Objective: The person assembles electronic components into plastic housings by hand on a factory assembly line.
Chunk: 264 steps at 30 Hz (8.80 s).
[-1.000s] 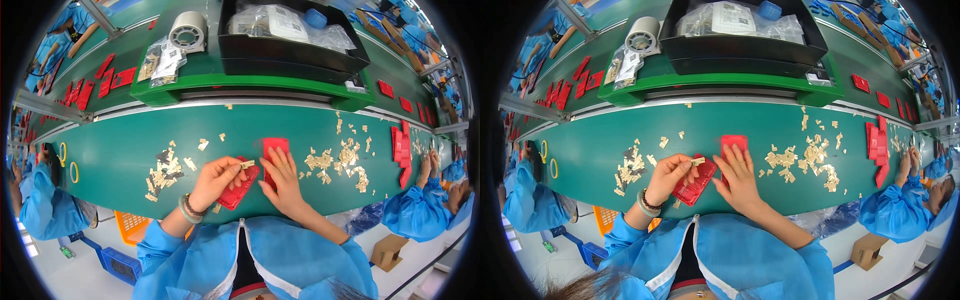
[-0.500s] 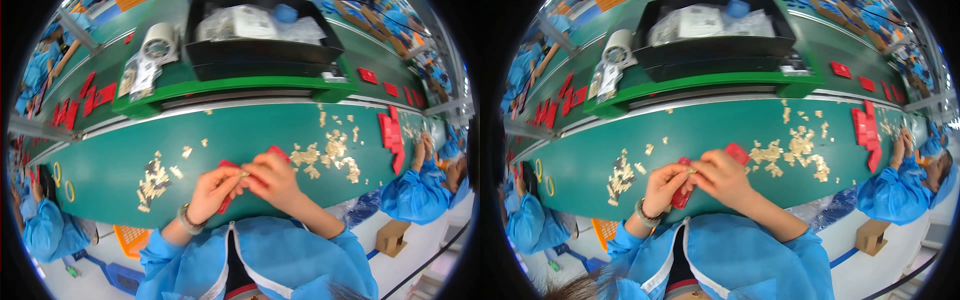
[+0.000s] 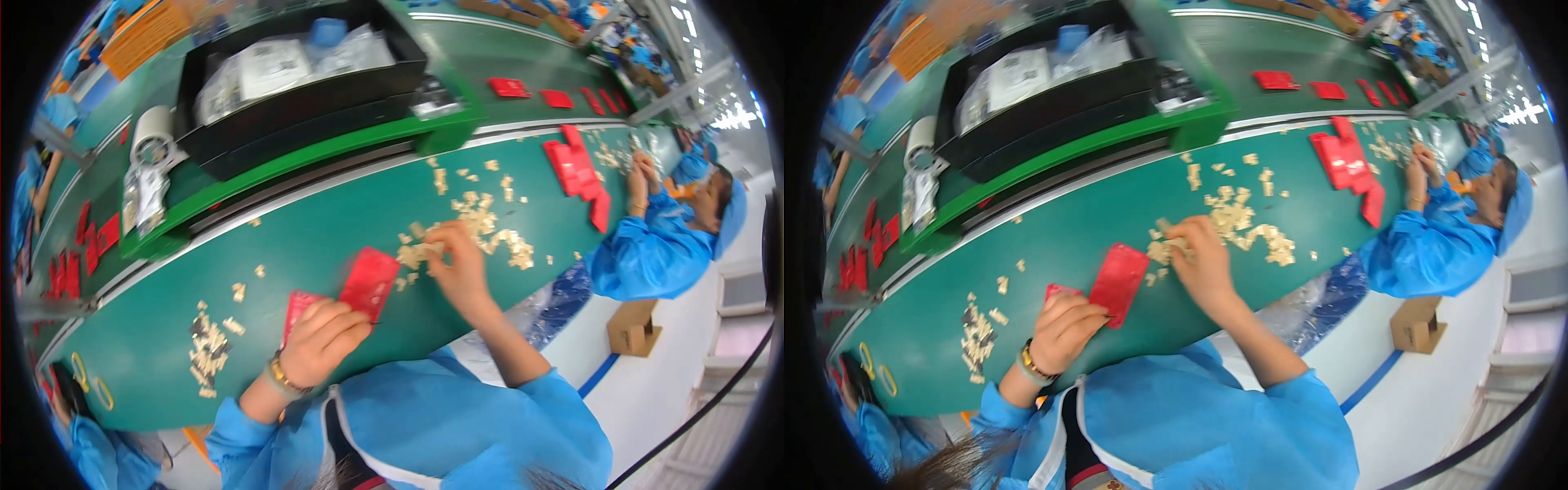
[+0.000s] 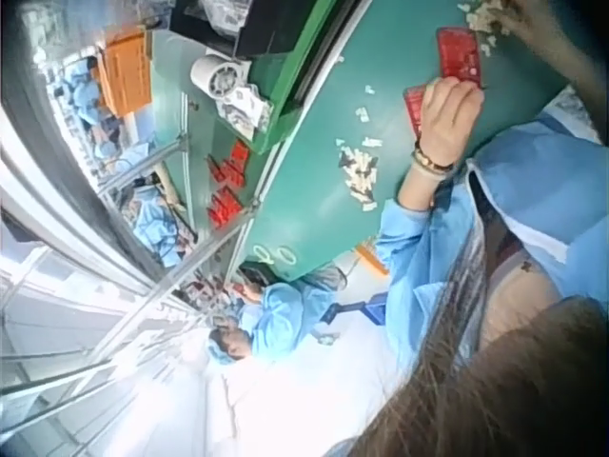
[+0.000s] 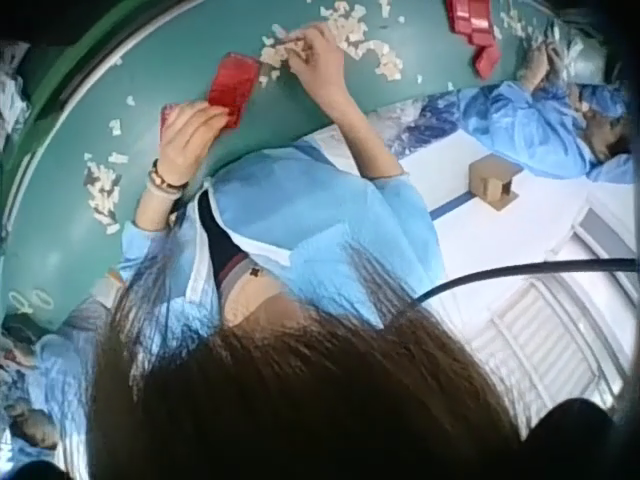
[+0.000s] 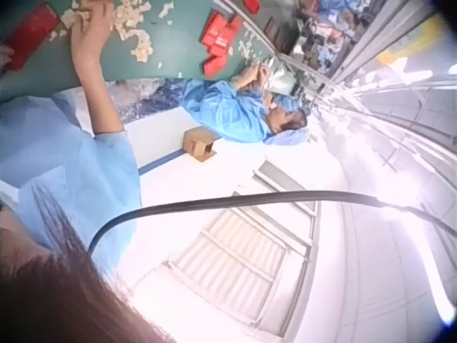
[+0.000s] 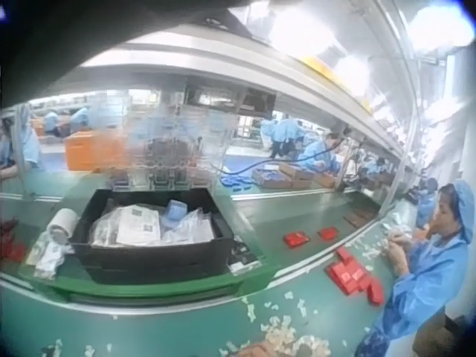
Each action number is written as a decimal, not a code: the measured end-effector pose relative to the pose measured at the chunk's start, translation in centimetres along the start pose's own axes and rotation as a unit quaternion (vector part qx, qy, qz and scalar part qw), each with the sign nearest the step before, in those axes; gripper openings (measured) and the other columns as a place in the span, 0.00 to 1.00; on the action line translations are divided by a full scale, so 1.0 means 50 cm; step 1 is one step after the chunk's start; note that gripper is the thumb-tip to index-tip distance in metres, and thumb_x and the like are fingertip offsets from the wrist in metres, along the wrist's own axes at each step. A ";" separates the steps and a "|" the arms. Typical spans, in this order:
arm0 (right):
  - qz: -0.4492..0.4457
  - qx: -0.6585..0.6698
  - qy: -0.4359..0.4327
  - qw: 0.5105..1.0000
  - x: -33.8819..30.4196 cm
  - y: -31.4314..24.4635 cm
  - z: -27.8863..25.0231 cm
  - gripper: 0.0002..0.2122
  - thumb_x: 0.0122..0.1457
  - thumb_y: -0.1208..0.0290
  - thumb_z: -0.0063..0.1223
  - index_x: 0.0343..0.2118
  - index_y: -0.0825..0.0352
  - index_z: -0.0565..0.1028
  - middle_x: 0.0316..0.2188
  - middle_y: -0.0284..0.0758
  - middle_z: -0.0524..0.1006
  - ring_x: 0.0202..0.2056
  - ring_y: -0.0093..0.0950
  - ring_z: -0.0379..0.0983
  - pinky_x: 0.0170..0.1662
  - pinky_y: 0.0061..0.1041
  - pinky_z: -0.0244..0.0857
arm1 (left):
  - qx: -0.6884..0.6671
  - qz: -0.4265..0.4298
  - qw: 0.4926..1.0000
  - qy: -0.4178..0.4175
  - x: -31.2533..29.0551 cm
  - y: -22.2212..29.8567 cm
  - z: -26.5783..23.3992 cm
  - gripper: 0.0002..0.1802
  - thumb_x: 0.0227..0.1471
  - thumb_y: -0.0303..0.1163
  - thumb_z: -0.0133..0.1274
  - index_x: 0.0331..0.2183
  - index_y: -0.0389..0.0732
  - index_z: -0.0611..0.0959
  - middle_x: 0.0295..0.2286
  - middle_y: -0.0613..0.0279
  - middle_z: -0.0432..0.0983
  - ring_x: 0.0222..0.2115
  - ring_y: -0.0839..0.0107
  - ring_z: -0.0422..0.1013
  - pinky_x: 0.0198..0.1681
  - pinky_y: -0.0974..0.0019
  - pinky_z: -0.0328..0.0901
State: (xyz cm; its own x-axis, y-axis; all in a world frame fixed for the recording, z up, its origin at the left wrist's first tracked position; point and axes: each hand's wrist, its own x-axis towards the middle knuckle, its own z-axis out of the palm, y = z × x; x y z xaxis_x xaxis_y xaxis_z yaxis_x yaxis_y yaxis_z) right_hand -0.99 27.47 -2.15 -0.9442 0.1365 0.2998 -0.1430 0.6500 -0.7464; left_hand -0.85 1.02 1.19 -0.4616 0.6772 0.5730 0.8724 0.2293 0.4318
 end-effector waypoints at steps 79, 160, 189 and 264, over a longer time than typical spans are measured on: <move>0.215 0.208 -0.290 0.909 0.025 -0.055 0.170 0.03 0.56 0.76 0.57 0.28 0.70 0.76 0.16 0.28 0.74 0.14 0.12 0.64 0.15 0.13 0.53 | 0.215 -0.235 0.948 -0.022 -0.071 0.015 0.114 0.22 0.43 0.35 0.60 0.39 0.31 0.78 0.44 0.48 0.70 0.47 0.53 0.67 0.47 0.59 0.69; -0.244 0.164 -0.156 0.943 0.007 -0.157 0.122 0.07 0.48 0.80 0.57 0.32 0.67 0.77 0.30 0.36 0.74 0.29 0.32 0.74 0.29 0.26 0.69 | -0.173 -0.366 0.905 0.132 -0.029 0.006 -0.029 0.04 0.43 0.20 0.59 0.27 0.36 0.82 0.30 0.57 0.78 0.30 0.68 0.73 0.33 0.68 0.67; -0.261 0.116 -0.256 0.924 -0.009 -0.112 0.033 0.07 0.50 0.73 0.58 0.30 0.64 0.70 0.31 0.33 0.69 0.32 0.32 0.71 0.33 0.29 0.67 | 0.061 -0.152 0.980 0.112 -0.010 0.016 -0.010 0.13 0.36 0.17 0.61 0.27 0.37 0.76 0.25 0.57 0.73 0.26 0.57 0.69 0.31 0.58 0.65; -0.196 -0.031 -0.212 0.957 0.050 -0.077 0.175 0.07 0.51 0.68 0.61 0.31 0.62 0.78 0.18 0.31 0.74 0.18 0.29 0.71 0.22 0.26 0.65 | 0.127 -0.244 0.961 -0.029 -0.082 -0.033 0.063 0.18 0.43 0.27 0.56 0.39 0.35 0.77 0.46 0.48 0.68 0.46 0.50 0.65 0.49 0.55 0.65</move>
State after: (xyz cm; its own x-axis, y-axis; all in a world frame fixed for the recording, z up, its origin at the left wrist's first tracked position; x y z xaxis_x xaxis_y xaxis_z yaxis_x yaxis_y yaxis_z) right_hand -5.39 18.78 -3.74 -0.8585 -0.4349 0.2718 -0.5062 0.6334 -0.5853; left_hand 0.11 0.05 -4.06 -0.8221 0.4820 0.3032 0.5693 0.6878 0.4504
